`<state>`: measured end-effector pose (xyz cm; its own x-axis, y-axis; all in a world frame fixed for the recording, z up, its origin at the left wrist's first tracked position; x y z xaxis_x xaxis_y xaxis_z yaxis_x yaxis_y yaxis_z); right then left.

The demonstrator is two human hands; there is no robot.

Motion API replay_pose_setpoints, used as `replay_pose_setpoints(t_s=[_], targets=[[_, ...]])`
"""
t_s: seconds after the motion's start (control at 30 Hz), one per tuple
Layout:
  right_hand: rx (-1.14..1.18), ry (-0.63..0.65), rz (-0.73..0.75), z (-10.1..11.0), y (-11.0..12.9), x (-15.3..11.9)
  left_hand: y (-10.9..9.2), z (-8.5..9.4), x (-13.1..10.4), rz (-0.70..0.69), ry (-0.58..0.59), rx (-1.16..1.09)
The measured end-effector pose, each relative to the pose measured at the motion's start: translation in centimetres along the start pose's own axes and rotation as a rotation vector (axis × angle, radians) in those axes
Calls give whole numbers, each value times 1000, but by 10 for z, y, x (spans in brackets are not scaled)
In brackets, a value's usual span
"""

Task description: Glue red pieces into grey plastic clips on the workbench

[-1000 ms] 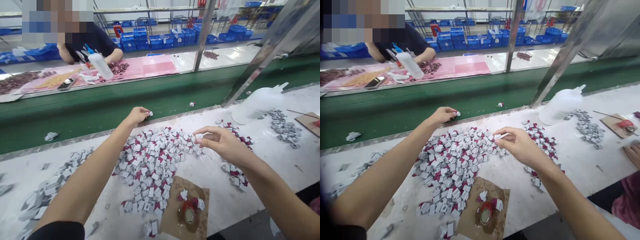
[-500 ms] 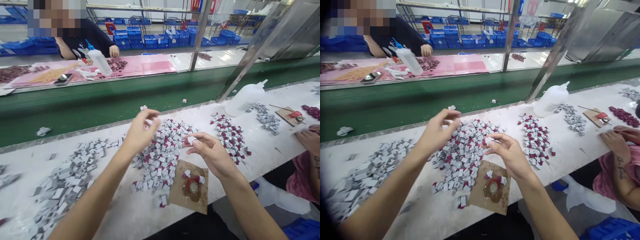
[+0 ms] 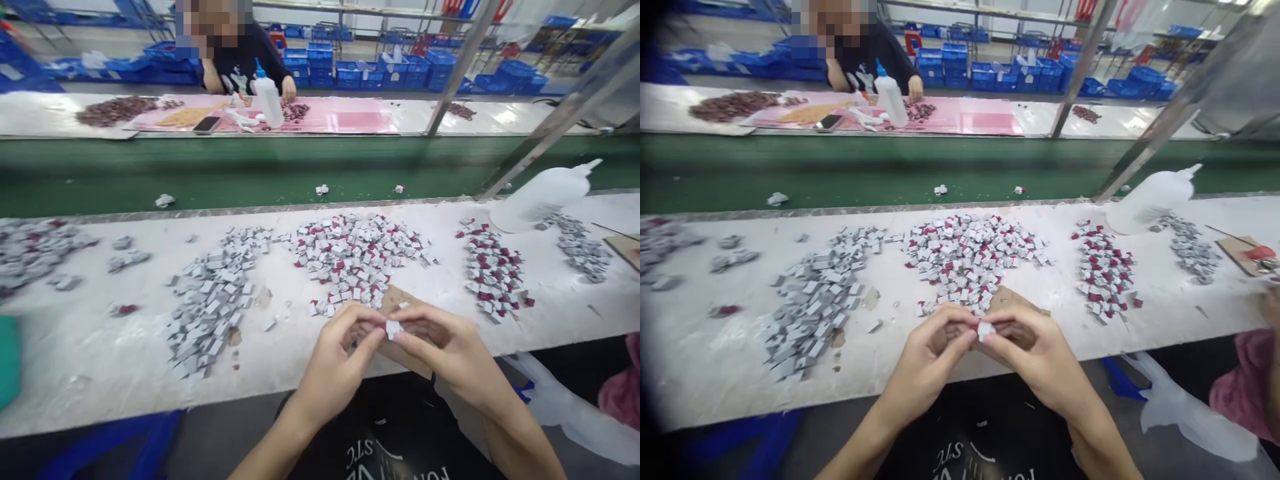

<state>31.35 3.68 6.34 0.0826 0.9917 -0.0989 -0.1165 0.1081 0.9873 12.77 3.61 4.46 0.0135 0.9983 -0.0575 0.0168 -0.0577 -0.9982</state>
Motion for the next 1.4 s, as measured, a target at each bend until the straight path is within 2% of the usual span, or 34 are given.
replay_pose_setpoints(t_s=[0.07,0.13,0.23,0.3,0.37,0.43,0.6,0.8,0.9,0.97,1.1,1.27,1.4], targets=[[-104,59,41,2,-7,-19,9,12,-22,-12,-19,95],[-184,56,50,11,-19,-33,18,37,-37,-66,-137,276],[-222,-113,5,40,-38,-41,29,94,-45,-108,-455,546],[-215,-250,16,60,-45,-40,36,126,-43,-123,-614,729],[-221,-342,38,75,-48,-37,42,144,-37,-145,-662,864],[-243,-412,42,84,-49,-34,47,149,-30,-141,-638,868],[-299,-509,72,92,-51,-35,51,139,-22,-39,-578,727],[-175,-482,78,84,-60,-31,57,104,-23,360,-514,10],[-162,-451,103,83,-62,-29,63,83,-24,542,-500,-117],[-177,-421,120,83,-62,-28,61,73,-22,516,-494,-91],[-212,-366,161,79,-60,-27,51,53,-16,346,-476,-9],[-252,-339,201,74,-58,-24,39,24,-9,264,-335,74],[-260,-318,232,72,-57,-22,31,8,0,200,-279,116]])
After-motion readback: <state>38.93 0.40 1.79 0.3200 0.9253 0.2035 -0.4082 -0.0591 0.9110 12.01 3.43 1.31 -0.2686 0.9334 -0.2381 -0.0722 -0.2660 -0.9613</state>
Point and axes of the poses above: each hand's wrist, its own x-axis towards the middle knuckle, its own z-axis out of the back of the hand, y = z × x, the point moved 6 cm from there along x, towards the middle knuckle, and after that the axes turned 14 degrees about -y, right-handed, at the moved point
